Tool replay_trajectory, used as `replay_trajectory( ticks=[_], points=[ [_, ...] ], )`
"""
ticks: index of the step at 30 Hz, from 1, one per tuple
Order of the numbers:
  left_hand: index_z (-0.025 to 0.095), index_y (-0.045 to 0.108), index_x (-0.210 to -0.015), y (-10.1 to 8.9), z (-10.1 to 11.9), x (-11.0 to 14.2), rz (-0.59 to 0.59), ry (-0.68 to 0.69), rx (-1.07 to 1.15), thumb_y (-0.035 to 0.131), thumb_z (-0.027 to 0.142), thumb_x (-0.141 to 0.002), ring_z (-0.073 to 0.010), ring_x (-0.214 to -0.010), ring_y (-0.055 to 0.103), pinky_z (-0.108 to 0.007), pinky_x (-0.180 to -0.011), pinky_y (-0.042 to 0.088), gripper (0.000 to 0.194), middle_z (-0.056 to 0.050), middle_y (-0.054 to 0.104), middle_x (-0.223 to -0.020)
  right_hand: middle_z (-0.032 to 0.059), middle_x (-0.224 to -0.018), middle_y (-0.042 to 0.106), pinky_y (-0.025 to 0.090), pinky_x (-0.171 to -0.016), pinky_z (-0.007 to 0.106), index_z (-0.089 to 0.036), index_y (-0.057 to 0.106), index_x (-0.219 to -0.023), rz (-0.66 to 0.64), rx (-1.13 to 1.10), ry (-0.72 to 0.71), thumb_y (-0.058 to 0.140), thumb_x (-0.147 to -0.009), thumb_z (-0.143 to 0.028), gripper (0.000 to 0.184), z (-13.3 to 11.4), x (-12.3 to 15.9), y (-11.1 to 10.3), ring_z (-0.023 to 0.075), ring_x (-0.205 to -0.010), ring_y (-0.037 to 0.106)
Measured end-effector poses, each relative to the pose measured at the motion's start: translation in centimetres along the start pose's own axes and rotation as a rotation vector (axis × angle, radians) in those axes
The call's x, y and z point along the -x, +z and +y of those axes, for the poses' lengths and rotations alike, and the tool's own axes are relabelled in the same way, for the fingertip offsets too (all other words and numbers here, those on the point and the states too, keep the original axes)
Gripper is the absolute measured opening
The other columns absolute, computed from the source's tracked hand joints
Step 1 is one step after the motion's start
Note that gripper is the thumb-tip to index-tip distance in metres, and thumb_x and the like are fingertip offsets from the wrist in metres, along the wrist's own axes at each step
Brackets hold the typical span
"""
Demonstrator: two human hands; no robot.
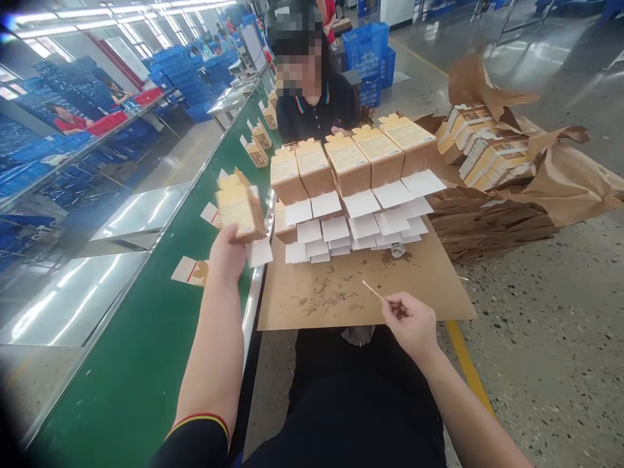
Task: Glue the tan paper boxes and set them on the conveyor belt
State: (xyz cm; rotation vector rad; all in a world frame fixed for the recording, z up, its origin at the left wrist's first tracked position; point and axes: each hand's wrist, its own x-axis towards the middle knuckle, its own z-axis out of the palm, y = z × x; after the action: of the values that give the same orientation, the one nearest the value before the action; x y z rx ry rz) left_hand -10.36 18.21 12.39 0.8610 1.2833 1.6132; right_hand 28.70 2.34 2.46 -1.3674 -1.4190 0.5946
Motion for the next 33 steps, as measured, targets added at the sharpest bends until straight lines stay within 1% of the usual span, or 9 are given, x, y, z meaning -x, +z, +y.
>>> replay_trajectory(
  ticks=[2,5,8,12,16,21,25,29,33],
  points=[
    [0.022,0.079,-0.126,-1.9,-0.5,4.7,-0.067,0.047,0.103,0.085,0.037,-0.077,-0.0352,-0.146,0.066,-0.048,-0.123,0.054,0.052,-0.010,0.079,-0.141,0.0015,-0.062,0.069,0.055,-0.049,0.026,-0.023,0.078,-0.081,-0.029,0.001,0.000,0.075,-0.103,-0.049,0.034,-0.2,0.4,0.1,0.0154,-0.050,0.064],
    [0.024,0.077,-0.130,-3.5,-3.8,11.3,-0.082,-0.131,0.107,0.096,0.036,-0.074,-0.0372,-0.144,0.068,-0.051,-0.121,0.056,0.061,-0.011,0.077,-0.147,0.0008,-0.064,0.070,0.055,-0.051,0.025,-0.023,0.078,-0.082,-0.121,0.002,-0.010,0.073,-0.103,-0.042,0.029,-0.8,1.4,1.1,0.0140,-0.050,0.063],
    [0.024,0.073,-0.125,-3.5,-8.3,15.1,-0.016,-0.268,0.044,0.105,0.039,-0.066,-0.0356,-0.133,0.074,-0.052,-0.118,0.058,0.068,-0.012,0.080,-0.137,0.0008,-0.067,0.071,0.056,-0.056,0.025,-0.025,0.076,-0.082,-0.267,-0.002,-0.065,0.069,-0.104,-0.037,0.025,-0.9,2.2,3.4,0.0143,-0.055,0.064],
    [0.024,0.065,-0.118,-2.9,-12.0,16.0,0.030,-0.291,-0.032,0.109,0.046,-0.060,-0.0324,-0.128,0.077,-0.051,-0.118,0.057,0.076,-0.013,0.080,-0.131,0.0017,-0.069,0.070,0.057,-0.064,0.027,-0.025,0.069,-0.080,-0.433,0.039,-0.167,0.061,-0.105,-0.029,0.027,-0.2,2.9,6.6,0.0159,-0.061,0.065],
    [0.024,0.062,-0.116,-2.6,-12.3,15.9,0.036,-0.292,-0.045,0.109,0.050,-0.059,-0.0327,-0.130,0.076,-0.052,-0.119,0.056,0.079,-0.014,0.079,-0.131,0.0021,-0.068,0.066,0.051,-0.061,0.029,-0.024,0.065,-0.079,-0.511,0.138,-0.257,0.054,-0.104,-0.020,0.027,0.7,3.7,7.9,0.0165,-0.061,0.059],
    [0.024,0.060,-0.114,-2.6,-12.3,16.2,0.045,-0.267,-0.069,0.110,0.052,-0.060,-0.0330,-0.128,0.077,-0.053,-0.118,0.057,0.078,-0.014,0.079,-0.131,0.0007,-0.067,0.060,0.044,-0.059,0.030,-0.024,0.059,-0.077,-0.591,0.200,-0.321,0.051,-0.107,-0.021,0.031,1.0,4.6,7.8,0.0158,-0.058,0.052],
    [0.025,0.059,-0.116,-2.5,-12.3,16.7,0.016,-0.251,-0.105,0.109,0.047,-0.063,-0.0325,-0.130,0.076,-0.052,-0.118,0.058,0.076,-0.014,0.077,-0.134,0.0012,-0.069,0.063,0.044,-0.059,0.030,-0.024,0.061,-0.079,-0.523,0.177,-0.268,0.054,-0.106,-0.019,0.028,1.0,4.2,7.4,0.0165,-0.059,0.055],
    [0.026,0.059,-0.125,-1.8,-12.1,17.8,-0.024,-0.182,-0.134,0.108,0.043,-0.064,-0.0322,-0.131,0.075,-0.050,-0.115,0.060,0.080,-0.013,0.074,-0.138,0.0012,-0.072,0.067,0.051,-0.064,0.028,-0.024,0.064,-0.081,-0.411,0.103,-0.189,0.058,-0.104,-0.019,0.024,0.7,3.3,6.7,0.0164,-0.064,0.063],
    [0.025,0.063,-0.126,-1.1,-12.0,19.0,-0.017,-0.120,-0.263,0.106,0.039,-0.064,-0.0355,-0.131,0.074,-0.052,-0.117,0.057,0.077,-0.015,0.074,-0.134,0.0011,-0.069,0.068,0.055,-0.063,0.028,-0.025,0.067,-0.080,-0.355,0.071,-0.098,0.061,-0.102,-0.025,0.024,0.4,3.2,5.7,0.0162,-0.061,0.063]
  ],
)
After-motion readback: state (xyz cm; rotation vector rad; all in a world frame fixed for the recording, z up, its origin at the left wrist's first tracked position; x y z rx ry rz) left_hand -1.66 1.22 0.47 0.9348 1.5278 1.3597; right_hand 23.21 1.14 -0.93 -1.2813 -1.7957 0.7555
